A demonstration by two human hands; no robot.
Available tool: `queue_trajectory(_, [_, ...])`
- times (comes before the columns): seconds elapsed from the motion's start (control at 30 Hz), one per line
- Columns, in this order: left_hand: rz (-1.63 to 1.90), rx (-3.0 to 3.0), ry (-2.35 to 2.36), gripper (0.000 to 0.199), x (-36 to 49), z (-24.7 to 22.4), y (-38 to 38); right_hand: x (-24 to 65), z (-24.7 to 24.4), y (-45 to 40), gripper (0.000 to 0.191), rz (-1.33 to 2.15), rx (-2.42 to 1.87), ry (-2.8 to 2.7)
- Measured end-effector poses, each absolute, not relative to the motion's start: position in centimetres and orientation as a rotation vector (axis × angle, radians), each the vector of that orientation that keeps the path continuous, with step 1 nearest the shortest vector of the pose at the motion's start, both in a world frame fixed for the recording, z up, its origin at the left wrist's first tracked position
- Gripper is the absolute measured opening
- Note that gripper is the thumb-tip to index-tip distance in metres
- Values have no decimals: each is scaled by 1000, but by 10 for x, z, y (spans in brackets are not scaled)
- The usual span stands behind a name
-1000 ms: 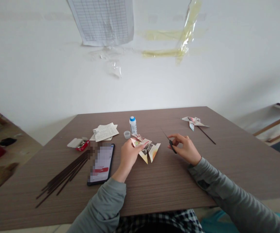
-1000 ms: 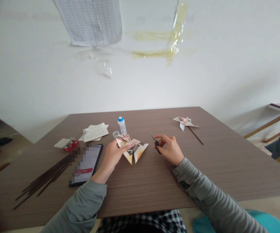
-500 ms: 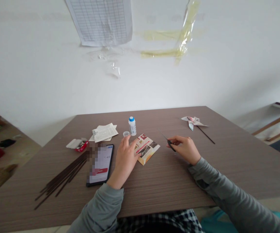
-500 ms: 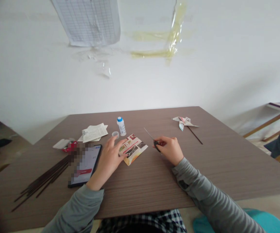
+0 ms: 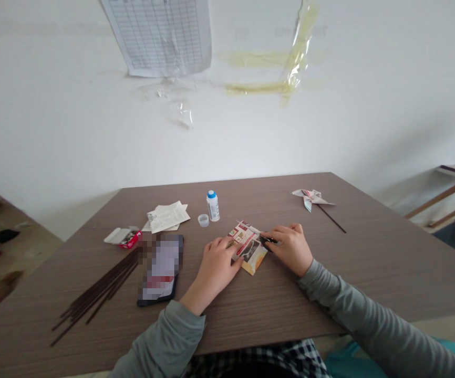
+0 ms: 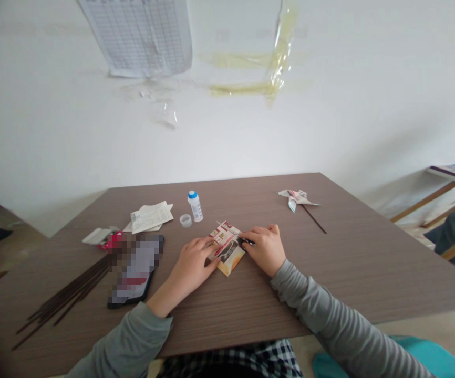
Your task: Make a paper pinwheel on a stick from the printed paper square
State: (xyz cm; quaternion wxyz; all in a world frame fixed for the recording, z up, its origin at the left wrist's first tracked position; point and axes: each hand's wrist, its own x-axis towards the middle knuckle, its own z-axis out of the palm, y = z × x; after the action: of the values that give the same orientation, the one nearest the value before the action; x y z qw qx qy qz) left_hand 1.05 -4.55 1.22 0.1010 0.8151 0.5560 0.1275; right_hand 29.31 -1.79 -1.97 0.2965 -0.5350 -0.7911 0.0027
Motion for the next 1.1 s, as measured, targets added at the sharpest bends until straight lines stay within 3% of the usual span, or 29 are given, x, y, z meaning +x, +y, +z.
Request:
queue_trajectory(0.2, [343,2416,1600,42,22,12,-52,280,-15,-23,13,-10,-1567,-2213])
queue_trajectory(0.8, [445,2401,1588,34,16,5,-49,293,-10,-21,42,56,-1462,-2218])
queue_trajectory(1.1, [401,2385,1604,39,16,9,-50,311,-15,-9,39,145,-1427,-2311])
